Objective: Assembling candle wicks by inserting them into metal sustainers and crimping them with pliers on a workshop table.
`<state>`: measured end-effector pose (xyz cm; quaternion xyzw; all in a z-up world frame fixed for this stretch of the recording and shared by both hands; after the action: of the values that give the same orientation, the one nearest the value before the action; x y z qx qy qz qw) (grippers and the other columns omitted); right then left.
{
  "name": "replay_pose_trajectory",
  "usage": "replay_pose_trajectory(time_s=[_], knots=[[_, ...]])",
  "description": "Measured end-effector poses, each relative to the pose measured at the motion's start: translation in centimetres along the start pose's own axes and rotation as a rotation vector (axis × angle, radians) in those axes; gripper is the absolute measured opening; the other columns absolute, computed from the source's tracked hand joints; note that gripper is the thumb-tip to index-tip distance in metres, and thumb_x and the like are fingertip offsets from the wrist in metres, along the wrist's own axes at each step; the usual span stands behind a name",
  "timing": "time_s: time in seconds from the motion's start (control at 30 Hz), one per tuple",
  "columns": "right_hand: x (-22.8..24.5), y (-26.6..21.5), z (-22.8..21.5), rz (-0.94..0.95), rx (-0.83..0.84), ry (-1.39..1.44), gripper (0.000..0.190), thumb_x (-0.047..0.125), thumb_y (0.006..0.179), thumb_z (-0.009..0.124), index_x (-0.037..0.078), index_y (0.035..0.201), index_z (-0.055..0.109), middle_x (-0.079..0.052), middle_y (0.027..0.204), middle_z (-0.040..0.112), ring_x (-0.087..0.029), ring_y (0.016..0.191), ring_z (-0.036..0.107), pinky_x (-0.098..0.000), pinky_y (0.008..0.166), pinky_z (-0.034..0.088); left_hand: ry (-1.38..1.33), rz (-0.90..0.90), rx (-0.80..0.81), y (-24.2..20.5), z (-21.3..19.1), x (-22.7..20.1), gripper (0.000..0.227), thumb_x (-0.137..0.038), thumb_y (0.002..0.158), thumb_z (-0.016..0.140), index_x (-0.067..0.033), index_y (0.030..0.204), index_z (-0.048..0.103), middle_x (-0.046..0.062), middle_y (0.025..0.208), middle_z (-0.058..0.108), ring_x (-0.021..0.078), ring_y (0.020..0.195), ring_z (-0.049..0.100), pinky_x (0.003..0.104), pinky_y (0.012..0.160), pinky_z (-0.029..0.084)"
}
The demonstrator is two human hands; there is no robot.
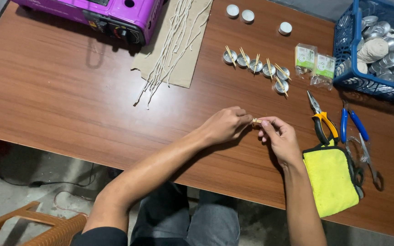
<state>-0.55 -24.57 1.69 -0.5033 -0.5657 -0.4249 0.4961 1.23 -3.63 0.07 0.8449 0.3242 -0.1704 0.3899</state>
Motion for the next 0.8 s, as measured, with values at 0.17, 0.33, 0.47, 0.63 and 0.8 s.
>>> replay_pose_trajectory(time_s=[0.17, 0.33, 0.47, 0.63, 0.8], knots=[[0.7, -0.2, 0.2, 0.025, 0.006, 0.031, 0.019, 0.009, 0.101, 0.066, -0.003, 0.115, 0.07, -0.013, 0.081, 0.065, -0.012, 0.061, 0.064, -0.0211, 0.05, 0.054, 0.056, 0.031, -0.012, -0.1, 0.6, 0.0, 0.017, -0.018, 0.096, 0.055, -0.012, 0.104, 0.068, 0.007, 0.075, 0.057, 0.0278, 0.077, 0.064, 0.037, 0.065, 0.058], [-0.2, 0.0, -0.2, 0.033, 0.0, 0.077, 0.019, 0.006, 0.099, 0.067, -0.005, 0.115, 0.065, -0.013, 0.087, 0.061, -0.015, 0.065, 0.067, -0.0214, 0.051, 0.055, 0.054, 0.039, -0.018, -0.1, 0.4, -0.1, 0.016, -0.018, 0.096, 0.055, -0.0118, 0.103, 0.068, 0.007, 0.075, 0.057, 0.028, 0.077, 0.064, 0.037, 0.064, 0.057], [-0.3, 0.1, -0.3, 0.042, 0.005, 0.047, 0.015, 0.007, 0.1, 0.066, -0.003, 0.111, 0.068, -0.014, 0.091, 0.065, -0.013, 0.065, 0.065, -0.0206, 0.051, 0.054, 0.043, 0.037, -0.021, -0.1, 0.2, 0.0, 0.016, -0.017, 0.097, 0.053, -0.0118, 0.102, 0.068, 0.007, 0.074, 0.055, 0.0286, 0.076, 0.063, 0.037, 0.064, 0.057], [-0.8, 0.1, -0.6, 0.065, 0.016, 0.034, 0.016, 0.008, 0.1, 0.065, -0.004, 0.11, 0.07, -0.015, 0.089, 0.069, -0.013, 0.065, 0.065, -0.0205, 0.051, 0.054, 0.039, 0.039, -0.015, -0.1, 0.0, -0.3, 0.015, -0.018, 0.097, 0.054, -0.0127, 0.102, 0.067, 0.007, 0.075, 0.055, 0.0282, 0.077, 0.063, 0.037, 0.064, 0.057], [0.1, 0.2, -0.2, 0.092, 0.021, 0.06, 0.017, 0.008, 0.098, 0.066, -0.004, 0.111, 0.069, -0.015, 0.086, 0.069, -0.013, 0.062, 0.066, -0.0208, 0.049, 0.053, 0.059, 0.039, 0.001, -0.1, 0.3, 0.0, 0.016, -0.017, 0.096, 0.053, -0.0126, 0.104, 0.066, 0.007, 0.075, 0.055, 0.0279, 0.077, 0.063, 0.037, 0.064, 0.057]])
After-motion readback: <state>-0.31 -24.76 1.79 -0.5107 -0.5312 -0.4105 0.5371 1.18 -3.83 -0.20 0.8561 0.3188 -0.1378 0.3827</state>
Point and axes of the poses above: each hand's wrist, its own y-axis towards the middle knuckle, its own z-axis out of the palm, x = y × z, the point moved 1 cm from there along y, towards the middle knuckle
